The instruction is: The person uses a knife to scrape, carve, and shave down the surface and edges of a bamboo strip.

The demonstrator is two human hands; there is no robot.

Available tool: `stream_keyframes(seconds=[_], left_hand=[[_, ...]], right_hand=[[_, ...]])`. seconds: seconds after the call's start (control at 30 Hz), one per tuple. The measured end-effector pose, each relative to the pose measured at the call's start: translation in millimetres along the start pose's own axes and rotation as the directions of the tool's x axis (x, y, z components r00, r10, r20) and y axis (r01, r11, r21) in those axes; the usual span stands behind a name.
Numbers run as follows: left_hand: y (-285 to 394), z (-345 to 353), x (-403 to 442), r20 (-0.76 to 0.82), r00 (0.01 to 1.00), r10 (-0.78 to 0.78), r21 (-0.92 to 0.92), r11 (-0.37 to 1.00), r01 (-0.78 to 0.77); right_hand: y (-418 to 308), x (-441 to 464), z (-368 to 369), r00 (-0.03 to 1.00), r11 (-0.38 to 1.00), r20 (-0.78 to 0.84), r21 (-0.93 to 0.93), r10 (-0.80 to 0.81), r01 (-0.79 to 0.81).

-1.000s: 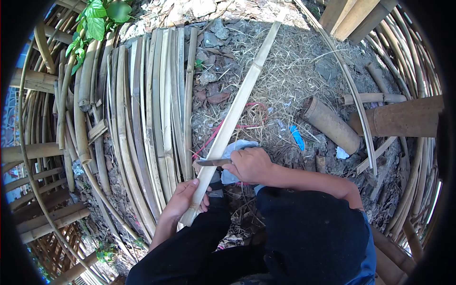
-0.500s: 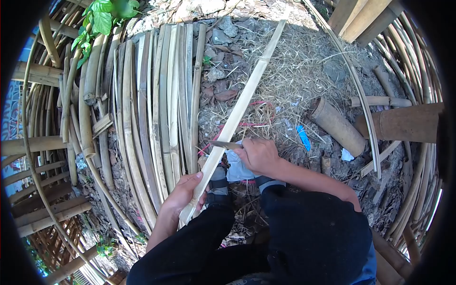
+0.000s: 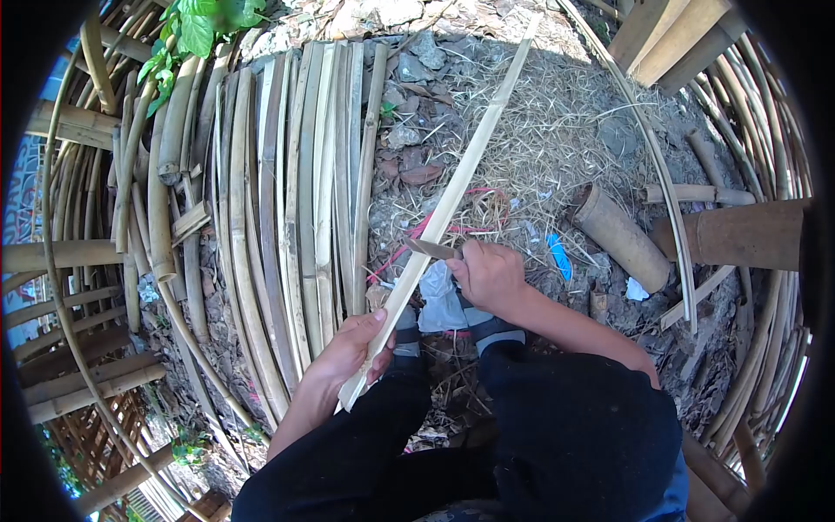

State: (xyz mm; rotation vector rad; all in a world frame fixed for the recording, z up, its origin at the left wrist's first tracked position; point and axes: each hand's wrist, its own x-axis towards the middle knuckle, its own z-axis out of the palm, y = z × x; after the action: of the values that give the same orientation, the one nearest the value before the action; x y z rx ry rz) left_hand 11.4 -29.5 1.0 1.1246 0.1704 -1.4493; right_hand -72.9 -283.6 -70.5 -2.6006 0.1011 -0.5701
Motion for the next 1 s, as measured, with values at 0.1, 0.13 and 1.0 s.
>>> stream_keyframes(seconds=[0.1, 0.13, 1.0], left_hand=[[-1, 5, 0, -0.048, 0.997, -0.052, -0.066, 0.997, 0.049], [1, 10, 1, -0.047, 0.998, -0.051, -0.066, 0.997, 0.048], [-5, 10, -3, -0.001, 0.999, -0.044, -0.092, 0.995, 0.044]], right_hand=[[-16, -2, -8, 0.998, 0.997, 0.047, 0.065, -0.038, 0.035], [-26, -5, -9, 0.998, 0.997, 0.046, 0.064, -0.039, 0.036], [34, 22, -17, 0.973, 0.990, 0.181, -0.034, 0.141, -0.137]])
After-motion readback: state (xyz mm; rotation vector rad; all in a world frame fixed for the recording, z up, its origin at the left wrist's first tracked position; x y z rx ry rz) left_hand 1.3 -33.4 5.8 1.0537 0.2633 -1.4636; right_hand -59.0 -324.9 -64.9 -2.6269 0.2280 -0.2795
